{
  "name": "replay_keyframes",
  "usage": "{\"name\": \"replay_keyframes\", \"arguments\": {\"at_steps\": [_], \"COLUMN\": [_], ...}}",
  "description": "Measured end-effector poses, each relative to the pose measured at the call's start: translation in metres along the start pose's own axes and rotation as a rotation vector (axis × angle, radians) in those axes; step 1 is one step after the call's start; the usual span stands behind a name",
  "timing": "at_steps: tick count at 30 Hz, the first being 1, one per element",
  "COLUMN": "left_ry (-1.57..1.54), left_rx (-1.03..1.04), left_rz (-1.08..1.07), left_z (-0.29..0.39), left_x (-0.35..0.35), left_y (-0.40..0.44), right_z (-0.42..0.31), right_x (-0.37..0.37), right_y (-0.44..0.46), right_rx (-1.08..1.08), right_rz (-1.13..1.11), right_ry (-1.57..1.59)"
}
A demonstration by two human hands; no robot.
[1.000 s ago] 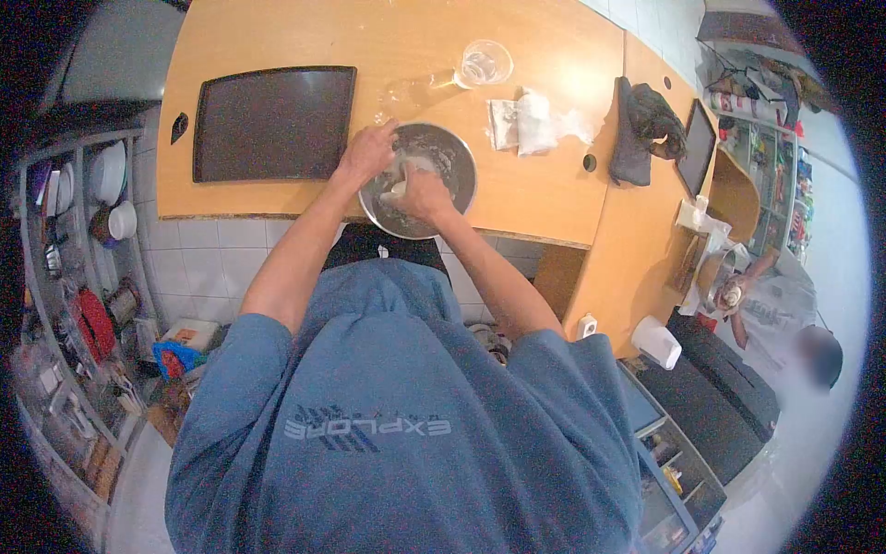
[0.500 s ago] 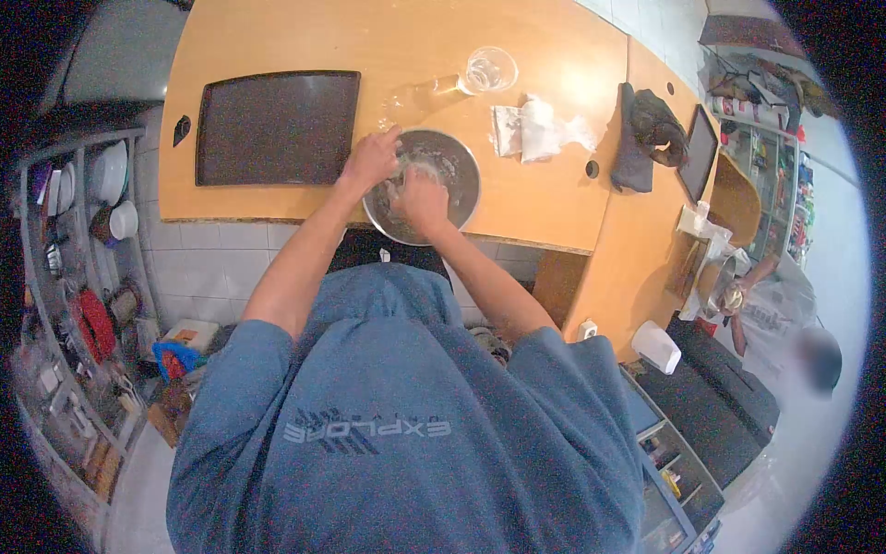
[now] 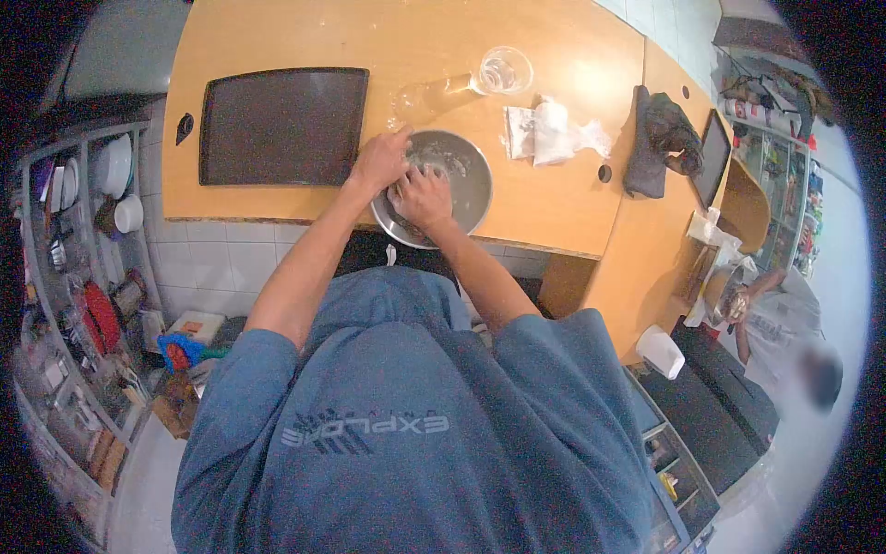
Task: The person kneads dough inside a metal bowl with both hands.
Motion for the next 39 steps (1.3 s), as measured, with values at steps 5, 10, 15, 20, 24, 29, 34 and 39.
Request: {"name": "replay_keyframes", "arguments": {"at_steps": [5,10,15,20,24,29,34,39], "left_ry": [0.010,0.059,0.045,0.024,0.064,0.059,-0.020,-0.292], "left_rx": [0.011,-0.002,0.000,0.029,0.005,-0.067,-0.220,-0.402], "left_rz": [-0.011,-0.018,-0.010,-0.065,-0.111,-0.108,-0.046,0.183], "left_z": [0.000,0.002,0.002,0.009,0.008,0.005,0.007,-0.007], "left_x": [-0.004,-0.005,-0.005,-0.013,-0.010,-0.011,-0.023,-0.012], "left_y": [0.005,0.008,0.009,0.006,0.007,0.007,-0.008,-0.053], "right_z": [0.012,0.043,0.039,0.045,0.038,0.028,0.021,0.035], "right_x": [-0.007,-0.006,-0.026,-0.026,-0.056,-0.033,-0.027,-0.036], "right_y": [0.015,0.011,0.000,-0.018,0.002,-0.011,-0.015,-0.010], "right_rx": [0.236,0.335,0.272,0.249,0.480,0.191,0.298,0.312], "right_rz": [-0.066,-0.015,0.029,-0.157,-0.291,-0.165,-0.303,-0.171], "right_ry": [0.104,0.378,0.347,0.231,0.590,0.193,0.328,0.513]}}
Point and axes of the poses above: each hand's wrist, its own y-axis towards the middle knuckle, its own x-axis out of the palm, z = x × y, the point moved 4 cm from there along y, towards the middle knuckle, and after that the axes turned 14 degrees about y, right-handed, at the moved point
